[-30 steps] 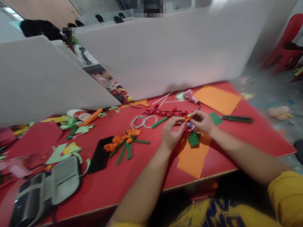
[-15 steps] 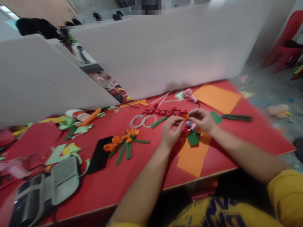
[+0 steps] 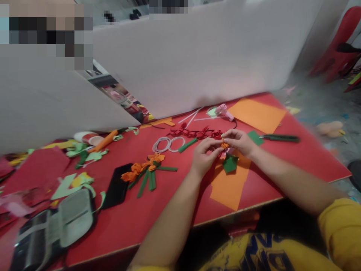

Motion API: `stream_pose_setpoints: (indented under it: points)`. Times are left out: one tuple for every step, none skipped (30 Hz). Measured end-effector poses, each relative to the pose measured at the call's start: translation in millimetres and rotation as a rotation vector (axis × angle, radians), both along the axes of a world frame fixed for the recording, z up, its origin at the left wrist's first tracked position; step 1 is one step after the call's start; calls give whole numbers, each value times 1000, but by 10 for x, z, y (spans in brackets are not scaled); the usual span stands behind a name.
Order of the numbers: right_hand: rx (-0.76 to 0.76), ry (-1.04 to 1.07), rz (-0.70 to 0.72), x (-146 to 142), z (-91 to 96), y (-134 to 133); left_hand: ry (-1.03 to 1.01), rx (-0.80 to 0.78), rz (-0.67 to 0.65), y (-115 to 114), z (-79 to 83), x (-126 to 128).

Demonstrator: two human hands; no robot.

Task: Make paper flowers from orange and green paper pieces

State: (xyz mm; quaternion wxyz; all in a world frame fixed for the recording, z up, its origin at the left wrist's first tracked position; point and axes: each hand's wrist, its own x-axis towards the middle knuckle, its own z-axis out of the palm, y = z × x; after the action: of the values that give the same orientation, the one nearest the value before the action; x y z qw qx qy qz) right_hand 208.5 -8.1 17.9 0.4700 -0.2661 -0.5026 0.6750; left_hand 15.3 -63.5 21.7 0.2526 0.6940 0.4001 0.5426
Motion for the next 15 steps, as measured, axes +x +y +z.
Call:
stream_pose_setpoints:
  points:
    - [0, 5, 3, 0, 3, -2, -6, -13, 0, -3, -6, 1]
    - [0, 7, 8, -1, 6, -4, -8, -24, 6, -6, -13, 0]
    - [1, 4, 15, -2, 8, -6, -9, -35, 19, -9, -21, -2]
    - [4, -3, 20, -2, 10, -7, -11, -46, 34, -10, -30, -4]
    - [12, -11, 24, -4, 12, -9, -15, -56, 50, -11, -38, -6]
    - [25, -18, 26, -6, 14, -11, -24, -65, 63, -9, -47, -8]
    - [41, -22, 25, -8, 16, -14, -37, -73, 72, -6, -55, -8]
    - [60, -23, 20, -11, 18, -19, -52, -80, 77, -1, -63, -7]
    - [78, -24, 15, -13, 22, -27, -69, -86, 80, 5, -72, -5]
    - [94, -28, 13, -16, 26, -37, -88, -95, 83, 11, -81, -2]
    - [108, -34, 9, -18, 33, -50, -112, -104, 88, 18, -90, 2]
    - [124, -44, 4, -20, 41, -65, -141, -112, 93, 24, -99, 6]
    - [147, -58, -5, -21, 50, -81, -171, -119, 100, 29, -108, 10]
    - [179, -75, -21, -23, 59, -96, -196, -123, 107, 32, -117, 11]
    - [220, -95, -44, -24, 68, -108, -209, -122, 114, 33, -123, 11]
